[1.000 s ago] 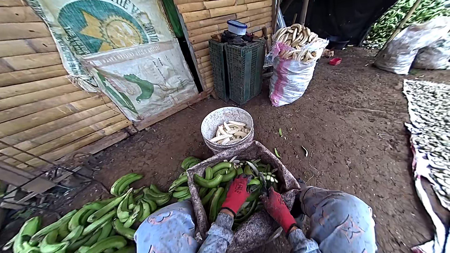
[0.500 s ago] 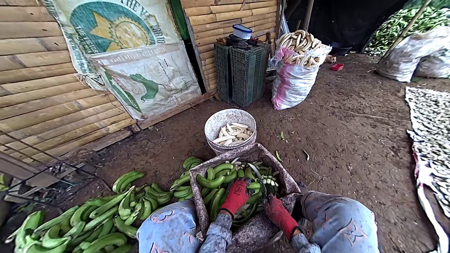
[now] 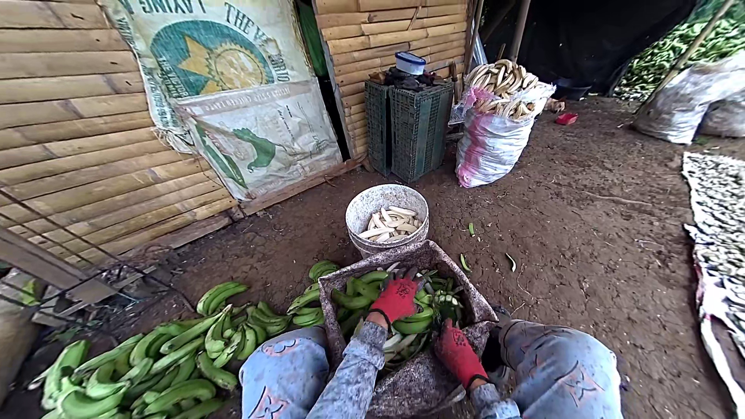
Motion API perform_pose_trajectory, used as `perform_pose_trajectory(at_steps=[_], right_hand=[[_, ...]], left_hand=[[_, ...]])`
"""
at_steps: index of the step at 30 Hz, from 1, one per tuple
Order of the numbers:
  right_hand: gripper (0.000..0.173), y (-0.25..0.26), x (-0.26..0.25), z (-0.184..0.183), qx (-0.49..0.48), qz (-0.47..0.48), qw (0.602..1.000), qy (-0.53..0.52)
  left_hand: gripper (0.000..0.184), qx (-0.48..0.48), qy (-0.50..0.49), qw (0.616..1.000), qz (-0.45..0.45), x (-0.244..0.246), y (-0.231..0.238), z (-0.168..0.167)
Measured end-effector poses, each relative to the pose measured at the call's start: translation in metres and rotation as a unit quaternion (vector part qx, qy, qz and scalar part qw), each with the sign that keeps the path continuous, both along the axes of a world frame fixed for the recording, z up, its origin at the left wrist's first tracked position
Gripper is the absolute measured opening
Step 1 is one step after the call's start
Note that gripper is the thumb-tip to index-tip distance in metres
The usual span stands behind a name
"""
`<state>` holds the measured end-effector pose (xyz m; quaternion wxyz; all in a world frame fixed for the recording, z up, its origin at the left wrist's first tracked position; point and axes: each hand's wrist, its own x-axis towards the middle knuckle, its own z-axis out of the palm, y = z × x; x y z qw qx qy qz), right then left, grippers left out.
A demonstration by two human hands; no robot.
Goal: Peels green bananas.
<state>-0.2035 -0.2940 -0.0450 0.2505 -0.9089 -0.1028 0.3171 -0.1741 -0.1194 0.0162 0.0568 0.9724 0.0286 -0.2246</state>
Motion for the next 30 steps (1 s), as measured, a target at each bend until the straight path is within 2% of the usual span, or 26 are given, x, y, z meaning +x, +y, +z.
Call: perform_pose_trajectory(at_steps=[3,7,13,18,26,30], right_hand=[[0.052,-0.003,-0.002,0.001,0.009,-0.012,1.000,0.006],[0.048,0.000,0.003,0.012,0.048,-0.054,0.997,0.024],[0.046,0.013,0.011,0.014,0.071,-0.040,0.996,0.039],[0.047,0.014,0.001,0.023,0.026,-0.029,0.999,0.016],[0.044,0.013,0.003,0.023,0.053,-0.040,0.997,0.031],[0.045,0.018,-0.002,0.021,0.033,-0.037,0.999,0.014]], left_hand=[[0.087,0.036,0.103,0.991,-0.082,0.027,-0.014,-0.034],[0.086,0.085,0.085,0.984,-0.135,0.032,-0.009,-0.044],[0.096,0.077,0.013,0.993,-0.087,-0.004,-0.009,-0.057],[0.097,0.052,-0.026,0.998,-0.040,-0.019,-0.012,-0.058],[0.101,0.037,-0.033,0.999,-0.015,-0.024,-0.010,-0.064],[0.103,0.033,-0.027,0.999,-0.009,-0.024,-0.008,-0.064]])
